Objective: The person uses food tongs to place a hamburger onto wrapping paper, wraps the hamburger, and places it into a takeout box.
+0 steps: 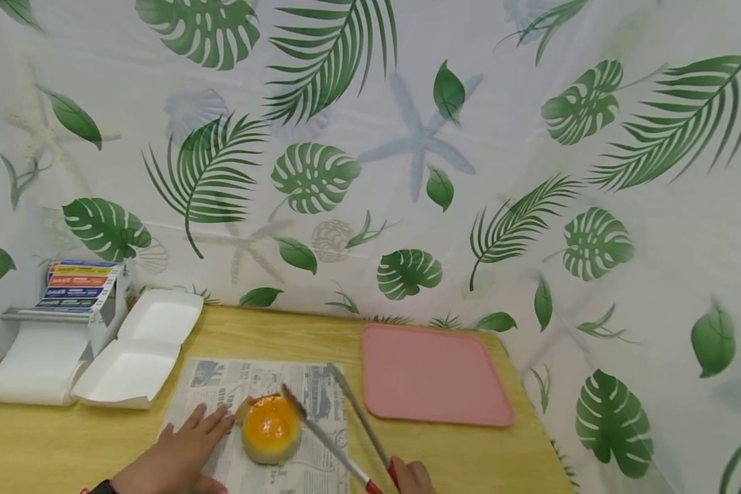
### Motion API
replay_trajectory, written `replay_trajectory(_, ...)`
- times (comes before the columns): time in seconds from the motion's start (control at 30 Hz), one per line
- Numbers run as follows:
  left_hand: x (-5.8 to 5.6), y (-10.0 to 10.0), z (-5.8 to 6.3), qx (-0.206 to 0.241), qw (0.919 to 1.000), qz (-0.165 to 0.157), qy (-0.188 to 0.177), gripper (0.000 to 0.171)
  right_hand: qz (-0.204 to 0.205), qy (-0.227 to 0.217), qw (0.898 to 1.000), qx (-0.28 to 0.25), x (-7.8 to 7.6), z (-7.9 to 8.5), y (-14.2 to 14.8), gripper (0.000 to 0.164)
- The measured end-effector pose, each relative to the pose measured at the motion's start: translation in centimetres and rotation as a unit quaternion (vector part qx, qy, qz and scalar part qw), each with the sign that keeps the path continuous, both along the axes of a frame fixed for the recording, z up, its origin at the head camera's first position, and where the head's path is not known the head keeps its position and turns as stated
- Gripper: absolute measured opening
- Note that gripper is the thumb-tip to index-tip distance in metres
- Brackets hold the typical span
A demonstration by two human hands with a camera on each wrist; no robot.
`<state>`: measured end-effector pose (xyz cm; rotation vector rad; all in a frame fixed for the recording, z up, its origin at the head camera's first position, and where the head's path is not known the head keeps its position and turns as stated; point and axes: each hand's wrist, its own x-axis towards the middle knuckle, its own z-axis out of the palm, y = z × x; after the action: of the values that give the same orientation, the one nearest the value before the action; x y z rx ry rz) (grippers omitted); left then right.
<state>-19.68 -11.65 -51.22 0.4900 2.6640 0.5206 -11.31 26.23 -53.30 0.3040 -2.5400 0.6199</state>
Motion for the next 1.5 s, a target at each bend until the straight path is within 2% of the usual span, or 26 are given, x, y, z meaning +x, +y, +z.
replay_trajectory(0.03, 0.1, -0.1, -0.1, -0.001, 1.0000, 0.004, -0.001, 0.106, -0.016, -0.062, 0.998, -0.003, 0.0, 2.5, 0.0, 0.054)
replay_trajectory(0.07, 0.1, -0.2, -0.1, -0.002, 1.0000, 0.006, -0.001, 0.106, -0.030, -0.122, 0.992, -0.005, -0.4, 4.3, 0.5, 0.054)
replay_trajectory(0.1, 0.2, -0.4, -0.2, -0.003, 1.0000, 0.008, -0.001, 0.106, -0.041, -0.182, 0.982, -0.007, -0.9, 5.5, 1.4, 0.054)
replay_trajectory(0.13, 0.3, -0.5, -0.2, -0.004, 0.9999, 0.010, -0.001, 0.106, -0.046, -0.219, 0.974, -0.010, -1.7, 6.0, 2.5, 0.052)
replay_trajectory(0.17, 0.4, -0.6, -0.3, -0.004, 0.9999, 0.012, 0.000, 0.106, -0.065, -0.266, 0.962, -0.014, -2.5, 6.5, 3.5, 0.048)
replay_trajectory(0.27, 0.6, -1.0, -0.4, -0.005, 0.9999, 0.013, 0.001, 0.106, -0.097, -0.311, 0.945, -0.011, -4.6, 6.0, 6.8, 0.041)
replay_trajectory(0.33, 0.7, -1.2, -0.4, -0.005, 0.9999, 0.014, -0.001, 0.106, -0.115, -0.320, 0.941, -0.007, -5.5, 5.4, 8.8, 0.031)
replay_trajectory(0.4, 0.7, -1.3, -0.4, -0.007, 0.9999, 0.012, -0.001, 0.105, -0.119, -0.312, 0.942, -0.009, -6.1, 4.9, 10.4, 0.024)
replay_trajectory(0.57, 0.8, -1.4, -0.1, -0.009, 0.9999, 0.013, -0.002, 0.105, -0.120, -0.289, 0.950, -0.006, -6.7, 4.3, 12.6, 0.032)
replay_trajectory(0.83, 1.0, -1.4, 0.5, -0.004, 0.9999, 0.016, -0.005, 0.105, -0.129, -0.285, 0.950, 0.001, -7.1, 4.2, 13.2, 0.035)
replay_trajectory(1.2, 1.0, -1.3, 1.0, -0.009, 0.9999, 0.009, -0.003, 0.104, -0.158, -0.329, 0.931, 0.024, -7.2, 3.5, 14.1, 0.032)
replay_trajectory(1.5, 0.9, -1.3, 1.3, -0.012, 0.9999, 0.003, 0.003, 0.104, -0.162, -0.341, 0.925, 0.034, -7.2, 3.4, 14.2, 0.041)
